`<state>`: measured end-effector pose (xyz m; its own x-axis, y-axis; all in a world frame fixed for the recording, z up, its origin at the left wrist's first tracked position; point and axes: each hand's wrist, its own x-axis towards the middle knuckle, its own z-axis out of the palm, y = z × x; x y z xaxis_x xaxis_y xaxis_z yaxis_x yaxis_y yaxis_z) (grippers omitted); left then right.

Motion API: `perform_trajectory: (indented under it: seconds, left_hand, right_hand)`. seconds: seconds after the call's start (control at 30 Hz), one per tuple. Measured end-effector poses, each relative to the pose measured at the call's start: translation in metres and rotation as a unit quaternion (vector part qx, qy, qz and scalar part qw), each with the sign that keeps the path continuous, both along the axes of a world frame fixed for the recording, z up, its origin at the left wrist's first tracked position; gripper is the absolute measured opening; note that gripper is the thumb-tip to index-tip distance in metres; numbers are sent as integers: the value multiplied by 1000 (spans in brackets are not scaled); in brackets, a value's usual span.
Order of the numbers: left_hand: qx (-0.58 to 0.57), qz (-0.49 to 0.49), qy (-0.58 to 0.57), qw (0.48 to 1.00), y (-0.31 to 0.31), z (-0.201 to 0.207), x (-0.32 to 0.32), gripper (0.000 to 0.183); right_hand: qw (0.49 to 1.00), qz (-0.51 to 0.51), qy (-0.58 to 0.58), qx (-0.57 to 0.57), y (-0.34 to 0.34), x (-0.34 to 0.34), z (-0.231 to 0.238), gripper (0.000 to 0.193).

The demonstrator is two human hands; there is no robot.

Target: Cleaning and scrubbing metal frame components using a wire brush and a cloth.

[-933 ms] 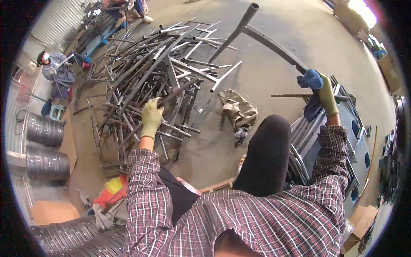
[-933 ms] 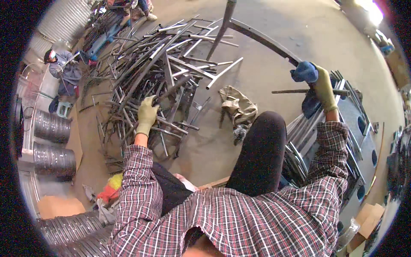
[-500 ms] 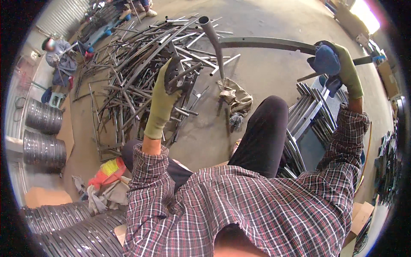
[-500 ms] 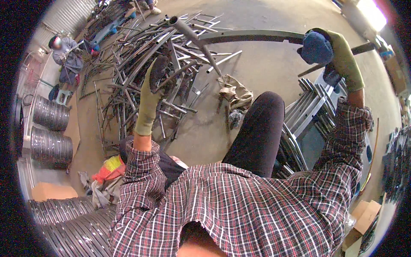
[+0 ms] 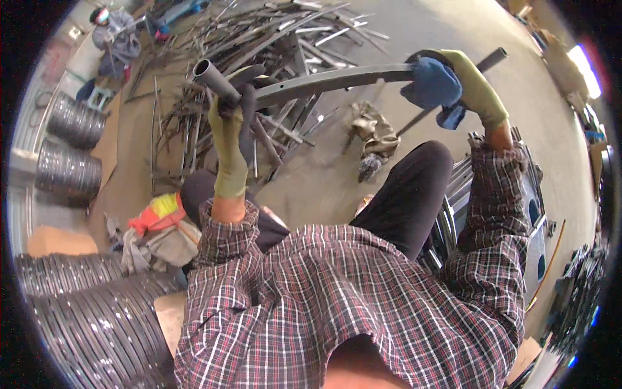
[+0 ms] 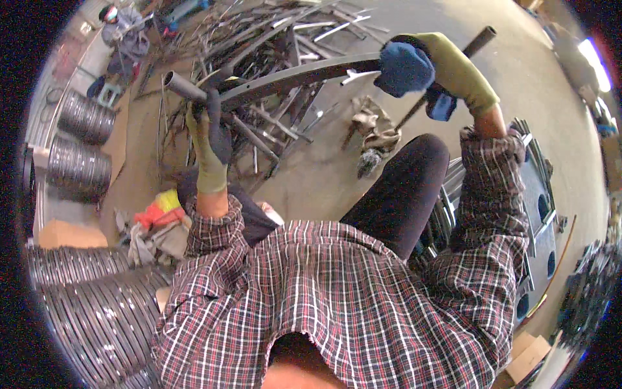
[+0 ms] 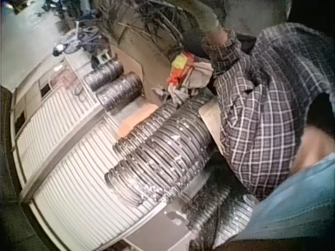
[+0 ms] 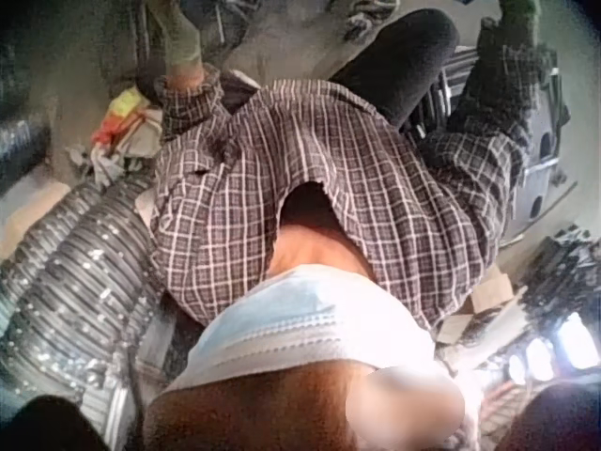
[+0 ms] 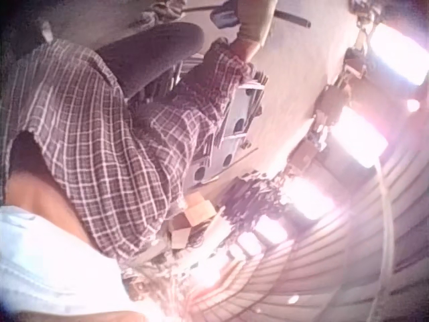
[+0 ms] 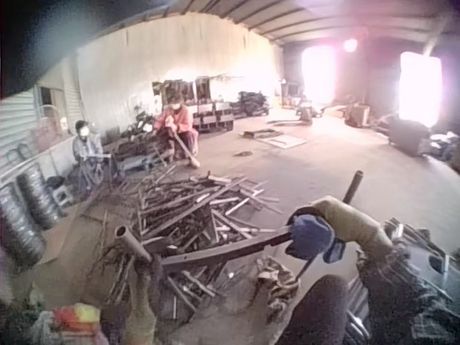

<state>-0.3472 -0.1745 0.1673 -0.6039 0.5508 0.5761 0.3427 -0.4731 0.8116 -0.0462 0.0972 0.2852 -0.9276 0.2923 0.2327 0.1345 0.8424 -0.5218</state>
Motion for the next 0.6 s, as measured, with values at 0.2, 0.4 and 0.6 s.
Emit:
perform_trajectory:
  seconds: [0.2, 0.4, 0.6]
  left_hand:
    - [-68, 128, -24, 989, -11, -12, -24, 35]
    - [-211, 215, 80, 950, -28, 6, -4, 32]
    - [-179, 237, 90, 951, 13, -5, -1, 29]
  right_hand:
    - [992, 98, 61, 59, 22, -74, -84, 45]
    - [978, -173, 100, -66, 7, -99, -148, 42]
    - [607, -387, 621, -310, 57, -1, -240, 28]
